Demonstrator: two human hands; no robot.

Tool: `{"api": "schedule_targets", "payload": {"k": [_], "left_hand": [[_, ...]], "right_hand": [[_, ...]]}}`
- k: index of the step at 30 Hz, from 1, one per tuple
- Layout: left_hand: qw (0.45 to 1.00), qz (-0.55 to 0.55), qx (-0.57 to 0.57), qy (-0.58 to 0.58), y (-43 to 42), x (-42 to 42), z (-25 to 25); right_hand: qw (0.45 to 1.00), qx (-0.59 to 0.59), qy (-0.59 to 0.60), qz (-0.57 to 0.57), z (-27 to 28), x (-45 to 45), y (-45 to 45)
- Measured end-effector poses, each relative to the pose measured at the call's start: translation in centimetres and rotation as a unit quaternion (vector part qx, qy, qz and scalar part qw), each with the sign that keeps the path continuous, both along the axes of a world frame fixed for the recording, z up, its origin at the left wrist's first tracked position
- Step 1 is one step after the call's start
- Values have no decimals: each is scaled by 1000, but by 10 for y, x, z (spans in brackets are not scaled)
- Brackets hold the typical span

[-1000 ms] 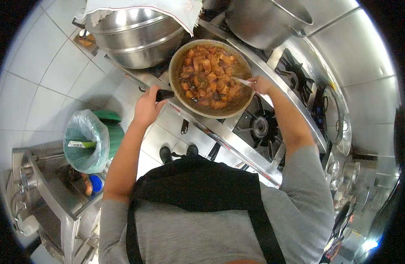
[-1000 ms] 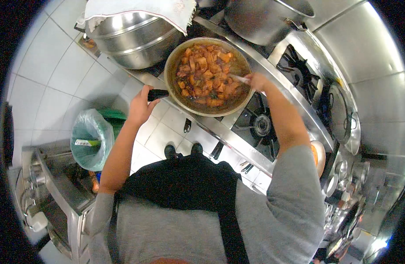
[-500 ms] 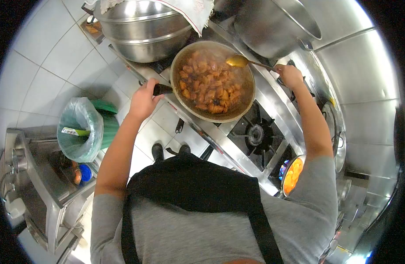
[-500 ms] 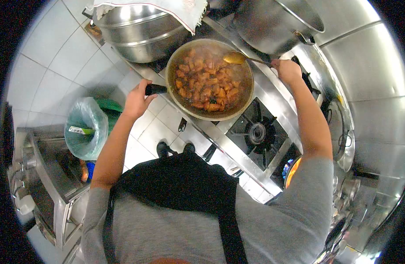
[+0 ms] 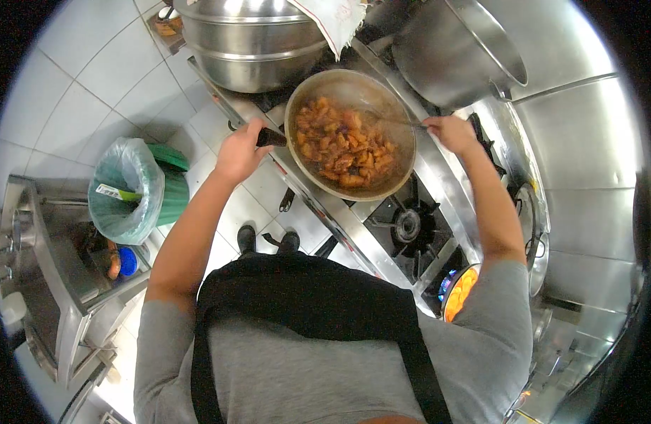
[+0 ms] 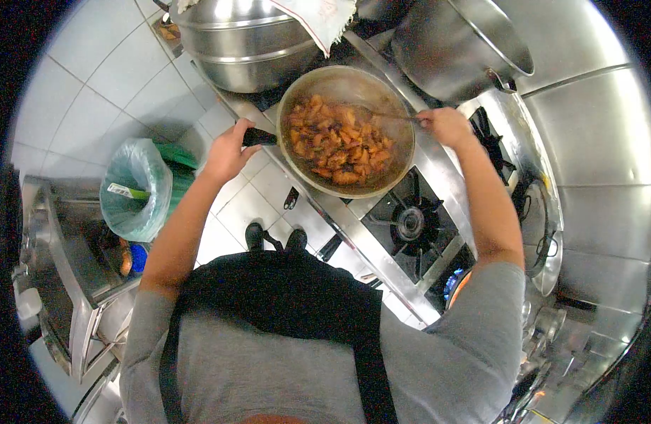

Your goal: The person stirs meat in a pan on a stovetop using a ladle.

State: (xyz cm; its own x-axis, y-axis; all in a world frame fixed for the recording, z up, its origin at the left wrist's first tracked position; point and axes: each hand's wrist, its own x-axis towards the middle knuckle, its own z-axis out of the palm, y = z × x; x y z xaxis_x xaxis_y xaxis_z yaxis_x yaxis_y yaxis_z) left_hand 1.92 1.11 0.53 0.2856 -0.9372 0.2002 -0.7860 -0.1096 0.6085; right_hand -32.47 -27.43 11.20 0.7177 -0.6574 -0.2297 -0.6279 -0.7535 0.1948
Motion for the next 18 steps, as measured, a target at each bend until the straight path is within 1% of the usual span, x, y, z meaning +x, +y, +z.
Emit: {"api": "schedule_targets", "payload": {"k": [2, 5, 8, 10, 11, 13, 15, 18], "left_hand": [[1000, 0, 23, 5, -1, 1, 1], [1000, -10, 21, 2, 0, 4, 3], [999, -14, 48, -4, -3, 3, 7], [998, -2, 62, -9, -5, 2, 4], [998, 2, 68, -12, -7, 3, 3], [999, -3, 47, -20, -6, 2, -2], [999, -10, 42, -24, -9, 4, -4], [997, -22, 72, -19, -6, 4, -2]], "right_hand": [[999, -30, 17, -22, 33, 3, -7], [999, -7, -26, -20, 48, 24, -20], [999, -34, -36, -4, 19, 66, -15], [999, 7, -32, -17, 10, 98, 22], [1000, 3, 6, -11, 6, 100, 32], [996, 0, 85, -5, -3, 91, 51], [998, -16, 52, -37, 7, 59, 64], [994, -47, 34, -97, 48, 26, 106]]}}
